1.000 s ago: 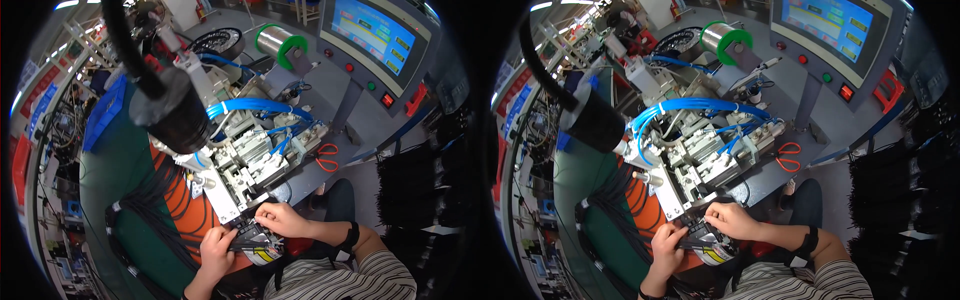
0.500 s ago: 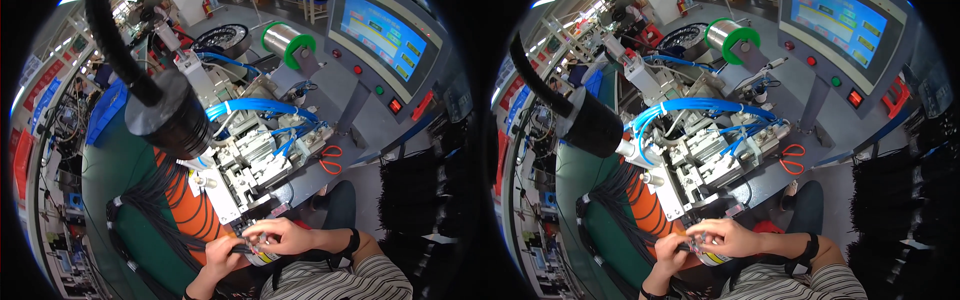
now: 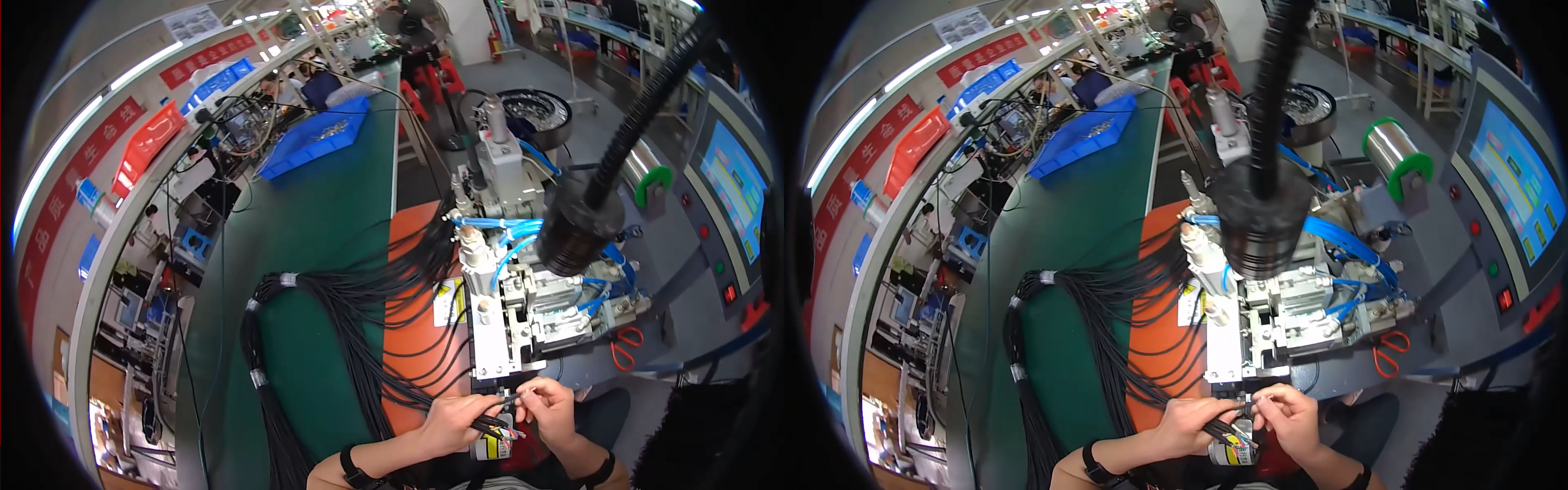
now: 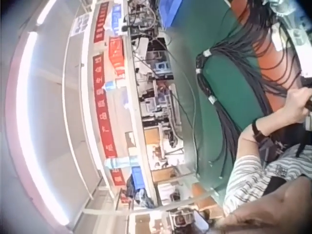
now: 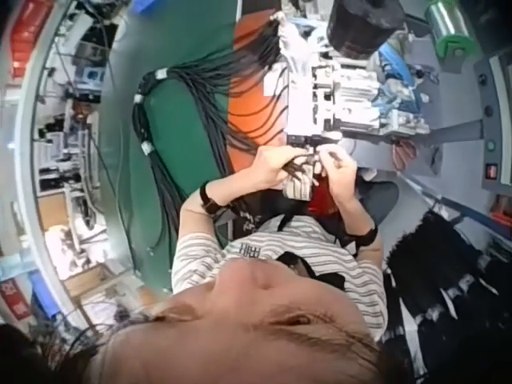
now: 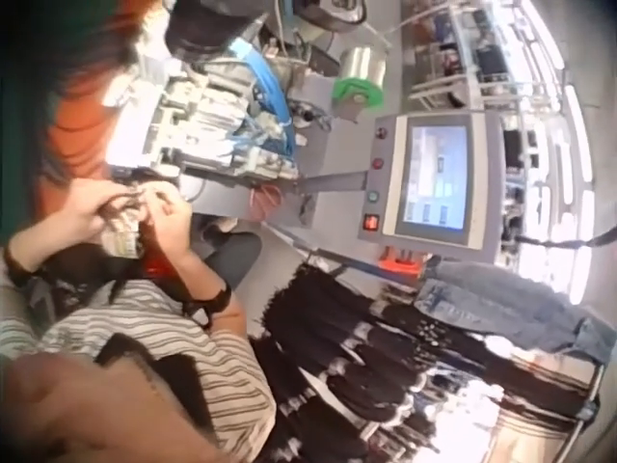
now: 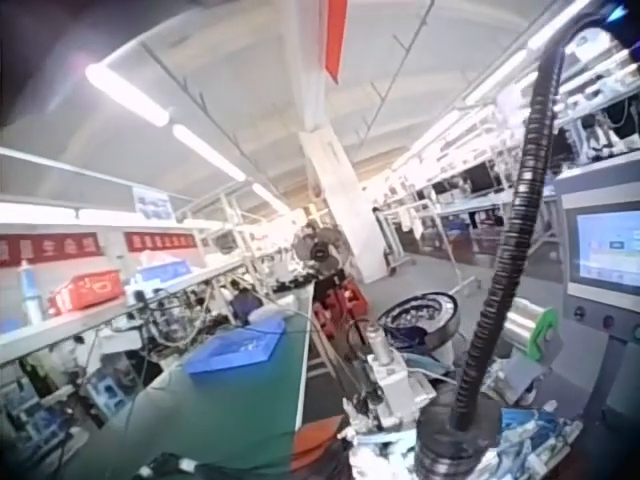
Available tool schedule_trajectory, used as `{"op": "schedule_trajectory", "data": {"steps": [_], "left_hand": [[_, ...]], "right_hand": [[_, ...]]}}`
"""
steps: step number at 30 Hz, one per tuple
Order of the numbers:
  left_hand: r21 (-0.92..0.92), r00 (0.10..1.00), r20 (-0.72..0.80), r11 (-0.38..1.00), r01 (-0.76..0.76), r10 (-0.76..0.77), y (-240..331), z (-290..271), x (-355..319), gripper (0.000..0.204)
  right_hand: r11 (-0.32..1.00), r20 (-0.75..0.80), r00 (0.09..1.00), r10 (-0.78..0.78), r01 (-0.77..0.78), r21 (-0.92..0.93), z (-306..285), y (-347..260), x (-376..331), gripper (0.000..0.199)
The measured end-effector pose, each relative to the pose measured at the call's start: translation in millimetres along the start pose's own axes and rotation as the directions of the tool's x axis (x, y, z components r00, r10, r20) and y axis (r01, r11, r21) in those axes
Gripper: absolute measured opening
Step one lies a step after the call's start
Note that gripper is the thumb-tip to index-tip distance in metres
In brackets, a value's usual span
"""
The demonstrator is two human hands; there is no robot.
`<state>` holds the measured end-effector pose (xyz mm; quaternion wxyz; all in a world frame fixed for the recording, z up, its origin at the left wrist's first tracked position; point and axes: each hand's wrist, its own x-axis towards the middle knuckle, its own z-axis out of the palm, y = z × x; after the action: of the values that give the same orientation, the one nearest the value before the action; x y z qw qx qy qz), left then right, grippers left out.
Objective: The person picks up a wire from a bundle, inserts the end into a crimping machine, and then pulls the wire away to place it back into the bundle.
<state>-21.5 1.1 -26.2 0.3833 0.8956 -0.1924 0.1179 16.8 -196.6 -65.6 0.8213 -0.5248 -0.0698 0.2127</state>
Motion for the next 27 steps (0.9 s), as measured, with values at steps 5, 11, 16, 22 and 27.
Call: {"op": "schedule_trajectory", "data": {"steps": [5,11,16,22,27], "left_hand": [[-0.014,0.999,0.046,1.000,0.019,-0.019,-4,-1,4,0.021],[-0.099,1.000,0.013,0.995,0.006,-0.005,-7,2,5,0.020],[-0.084,0.999,0.044,0.996,0.032,-0.028,-8,2,4,0.019],[-0.138,1.000,-0.004,0.990,0.026,-0.027,-10,5,4,0.020],[-0.105,1.000,-0.015,0.994,-0.004,0.003,-12,8,2,0.023]], "right_hand": [[0.997,0.054,0.999,0.004,0.001,-0.083,6,-1,3,0.013],[0.983,0.077,0.997,0.022,-0.035,0.180,-1,4,7,0.024],[0.975,0.081,0.995,0.053,-0.069,0.211,2,1,6,0.028],[0.948,0.094,0.993,0.071,-0.097,0.302,0,-1,6,0.029],[0.951,0.098,0.991,0.087,-0.111,0.288,2,0,8,0.025]]}}
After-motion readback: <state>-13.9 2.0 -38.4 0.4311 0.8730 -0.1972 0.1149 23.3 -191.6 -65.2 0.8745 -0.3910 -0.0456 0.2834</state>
